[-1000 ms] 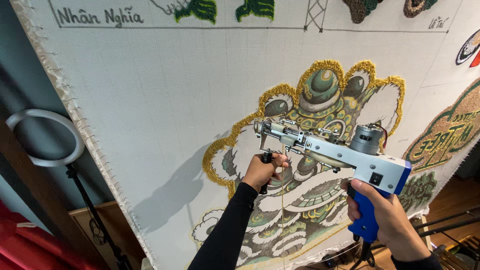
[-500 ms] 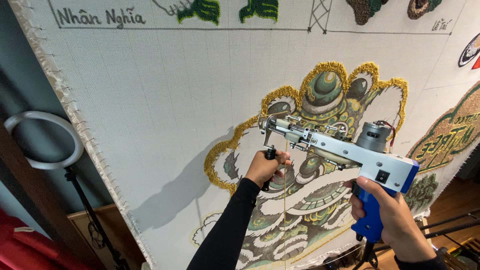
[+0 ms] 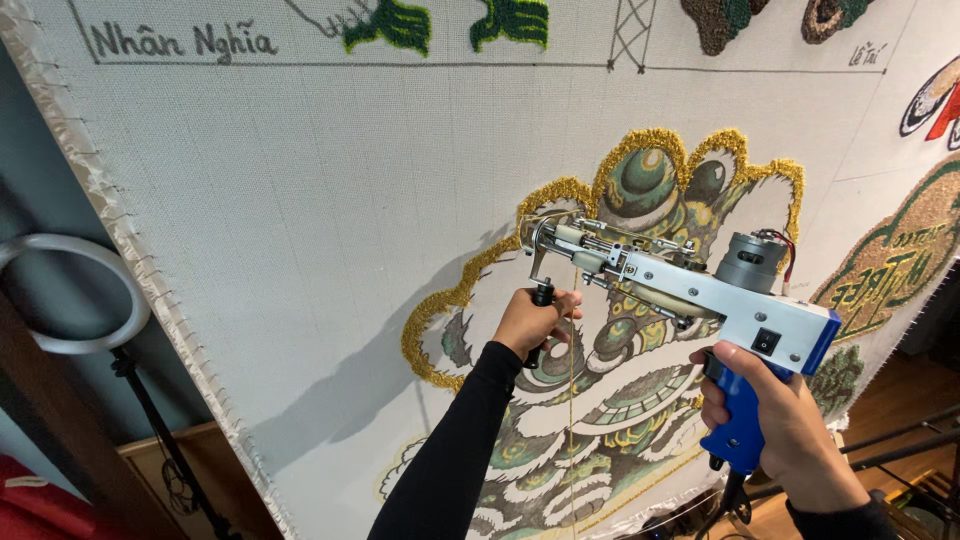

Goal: The person uses a tufting gun to apply yellow and white yarn to a large canvas with a lion design, occasionally using their hands to pull at the yarn or smooth the surface.

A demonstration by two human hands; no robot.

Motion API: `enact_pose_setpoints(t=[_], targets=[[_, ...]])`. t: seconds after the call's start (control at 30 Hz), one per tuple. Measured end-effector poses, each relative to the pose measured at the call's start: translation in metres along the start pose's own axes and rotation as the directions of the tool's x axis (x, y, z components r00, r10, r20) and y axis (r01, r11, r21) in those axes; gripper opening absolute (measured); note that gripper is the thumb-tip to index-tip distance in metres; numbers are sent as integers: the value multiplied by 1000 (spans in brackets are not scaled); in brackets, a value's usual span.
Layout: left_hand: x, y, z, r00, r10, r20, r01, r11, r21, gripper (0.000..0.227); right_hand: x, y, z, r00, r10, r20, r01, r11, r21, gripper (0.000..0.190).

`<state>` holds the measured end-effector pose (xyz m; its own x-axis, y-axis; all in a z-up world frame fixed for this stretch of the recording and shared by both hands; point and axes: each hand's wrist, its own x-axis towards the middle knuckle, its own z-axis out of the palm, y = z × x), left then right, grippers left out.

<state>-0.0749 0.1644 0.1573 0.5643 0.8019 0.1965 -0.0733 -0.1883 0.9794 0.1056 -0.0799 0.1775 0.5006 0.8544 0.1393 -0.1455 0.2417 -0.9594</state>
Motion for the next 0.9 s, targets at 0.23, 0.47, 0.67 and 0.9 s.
enact_pose_setpoints(t=[0.23, 0.47, 0.67, 0.9], targets=[[0, -2, -1, 1000, -13, -1, 13, 1000, 1, 41, 3, 0, 3, 1000, 0, -12, -1, 998, -60, 43], [1, -6, -1, 1000, -17, 10, 17, 1000, -12, 42, 4, 4, 0, 1000, 10, -20, -11, 999, -48, 43], [2, -3, -1, 1000, 0, 7, 0, 1000, -1, 40, 5, 4, 3, 999, 10, -36, -11, 999, -40, 42], [9, -8, -4, 1000, -11, -13, 11, 1000, -12, 40, 9, 2, 6, 1000, 11, -7, -11, 999, -46, 40]])
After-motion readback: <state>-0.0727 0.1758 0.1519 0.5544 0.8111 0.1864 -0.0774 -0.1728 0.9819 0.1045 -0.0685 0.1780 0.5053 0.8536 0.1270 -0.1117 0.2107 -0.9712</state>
